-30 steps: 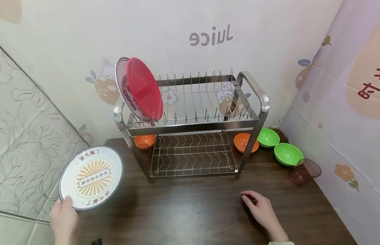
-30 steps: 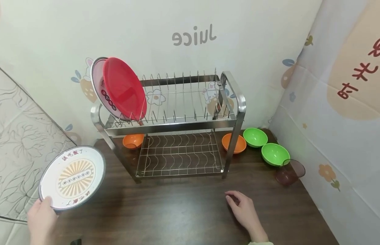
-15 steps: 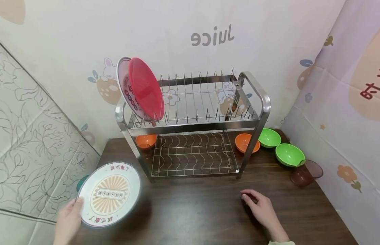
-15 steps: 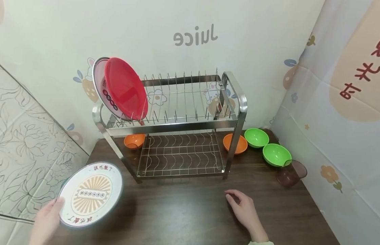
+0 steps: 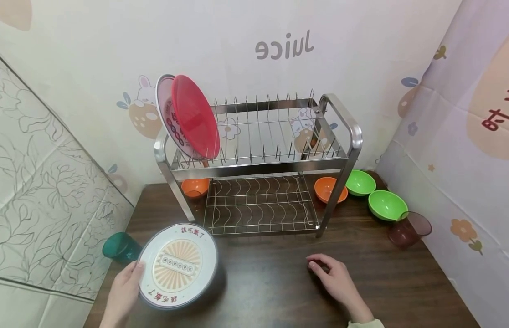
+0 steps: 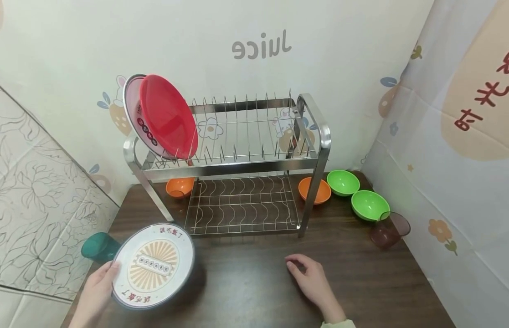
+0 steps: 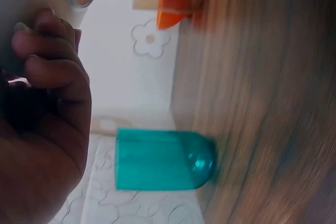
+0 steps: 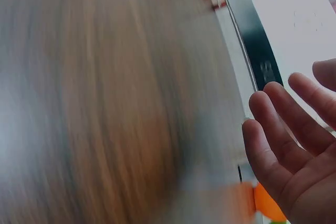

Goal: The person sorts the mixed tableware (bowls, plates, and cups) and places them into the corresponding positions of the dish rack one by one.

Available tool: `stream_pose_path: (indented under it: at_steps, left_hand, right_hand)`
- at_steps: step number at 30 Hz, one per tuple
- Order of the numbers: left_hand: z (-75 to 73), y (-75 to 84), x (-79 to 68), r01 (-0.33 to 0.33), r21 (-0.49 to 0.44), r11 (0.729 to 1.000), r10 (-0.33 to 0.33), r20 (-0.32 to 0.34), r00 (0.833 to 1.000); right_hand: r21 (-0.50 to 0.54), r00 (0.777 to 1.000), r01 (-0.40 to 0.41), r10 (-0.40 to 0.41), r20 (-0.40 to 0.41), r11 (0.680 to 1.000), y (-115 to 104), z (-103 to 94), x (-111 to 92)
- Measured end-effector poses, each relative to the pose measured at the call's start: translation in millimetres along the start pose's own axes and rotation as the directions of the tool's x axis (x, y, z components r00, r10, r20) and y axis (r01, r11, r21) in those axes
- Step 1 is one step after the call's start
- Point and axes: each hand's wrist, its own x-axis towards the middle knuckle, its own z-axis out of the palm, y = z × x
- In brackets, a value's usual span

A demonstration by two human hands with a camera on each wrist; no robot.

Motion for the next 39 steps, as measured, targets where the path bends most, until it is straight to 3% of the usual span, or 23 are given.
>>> stream_pose_path:
  at_steps: [9, 13, 21, 24, 29, 36, 39]
  left_hand:
    - [30.9, 5.6, 3.4, -0.062, -0.079, 0.995, 0.064, 0.035, 0.997]
    - [51.8, 10.7, 7.9, -0.106, -0.154, 0.982, 0.116, 0.053, 0.992]
    - [94.9, 22.4, 13.4, -0.165, -0.208, 0.964, 0.194, 0.128, 0.973]
    - [106.2, 27.2, 14.5, -0.19, -0.238, 0.953, 0.229, 0.152, 0.961]
    - [122.6, 35.5, 17.1, -0.245, -0.247, 0.938, 0.293, 0.18, 0.939]
    - [144.0, 39.2, 17.4, -0.306, -0.237, 0.922, 0.36, 0.236, 0.903]
    - [151.9, 39.8, 15.8, -0.329, -0.243, 0.913, 0.388, 0.258, 0.885]
  right_hand:
    - [0.076, 0.991, 0.063, -0.071, 0.114, 0.995, -18, 15.1, -2]
    - [0.114, 0.984, 0.09, -0.106, 0.144, 0.989, -25, 16.1, -1]
    - [0.223, 0.976, 0.113, -0.15, 0.159, 0.968, -32, 20.0, 1]
    - [0.29, 0.974, 0.076, -0.133, 0.182, 0.954, -33, 21.3, 2]
    - [0.394, 0.973, -0.055, -0.04, 0.227, 0.917, -40, 21.5, 3]
    - [0.456, 0.968, -0.161, 0.048, 0.248, 0.875, -51, 25.3, 5]
    - [0.44, 0.967, -0.196, 0.099, 0.234, 0.876, -54, 27.5, 7]
